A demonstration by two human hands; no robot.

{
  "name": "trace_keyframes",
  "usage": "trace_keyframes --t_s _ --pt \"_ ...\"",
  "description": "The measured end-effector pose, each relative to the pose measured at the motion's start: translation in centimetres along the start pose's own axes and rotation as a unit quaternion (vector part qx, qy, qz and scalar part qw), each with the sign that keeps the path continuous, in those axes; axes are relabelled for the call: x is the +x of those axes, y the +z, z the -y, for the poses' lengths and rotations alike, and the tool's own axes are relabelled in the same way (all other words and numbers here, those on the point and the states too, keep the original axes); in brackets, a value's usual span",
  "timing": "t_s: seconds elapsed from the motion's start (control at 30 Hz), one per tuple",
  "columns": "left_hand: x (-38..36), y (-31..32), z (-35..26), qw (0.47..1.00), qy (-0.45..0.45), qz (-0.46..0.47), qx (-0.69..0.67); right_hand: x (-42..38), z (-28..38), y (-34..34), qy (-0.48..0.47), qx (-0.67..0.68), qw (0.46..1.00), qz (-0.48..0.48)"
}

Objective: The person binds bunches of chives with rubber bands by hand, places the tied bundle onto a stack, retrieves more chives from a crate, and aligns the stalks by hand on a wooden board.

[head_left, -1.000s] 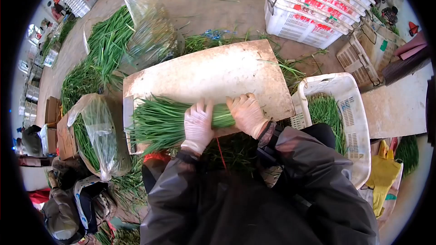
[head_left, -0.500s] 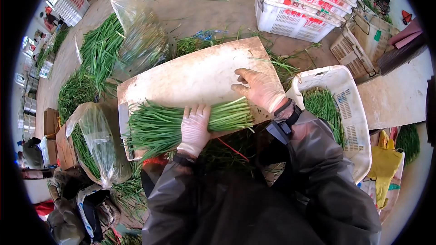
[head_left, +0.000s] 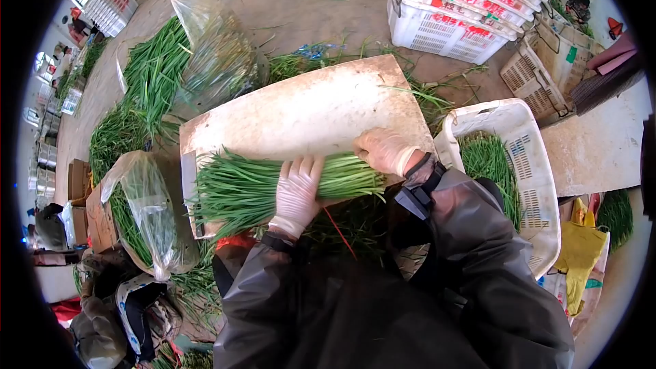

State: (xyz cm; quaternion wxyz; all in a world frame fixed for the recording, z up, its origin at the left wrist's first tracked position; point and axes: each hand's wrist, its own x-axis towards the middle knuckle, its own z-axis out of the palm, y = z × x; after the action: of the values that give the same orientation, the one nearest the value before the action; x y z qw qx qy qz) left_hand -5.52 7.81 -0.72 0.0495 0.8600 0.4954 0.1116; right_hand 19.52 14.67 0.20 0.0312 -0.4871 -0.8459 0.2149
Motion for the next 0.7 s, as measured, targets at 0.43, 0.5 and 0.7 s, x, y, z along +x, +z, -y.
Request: trace_keyframes --t_s 0.43,0.5,0.7 --pt "-1.8 0.8 0.5 0.999 0.025 0.027 0.019 1.6 -1.9 1.3 -0.029 0.09 0.99 0.103" --pt "-1.7 0.7 0.5 0.999 0.019 0.032 0.025 1.6 -1.8 0.5 -0.062 0.136 0.977 0.149" --pt "-1.3 0.3 0.1 0.997 0.02 0.05 0.049 1.6 -0.8 0.7 -0.043 0.133 0.98 0.142"
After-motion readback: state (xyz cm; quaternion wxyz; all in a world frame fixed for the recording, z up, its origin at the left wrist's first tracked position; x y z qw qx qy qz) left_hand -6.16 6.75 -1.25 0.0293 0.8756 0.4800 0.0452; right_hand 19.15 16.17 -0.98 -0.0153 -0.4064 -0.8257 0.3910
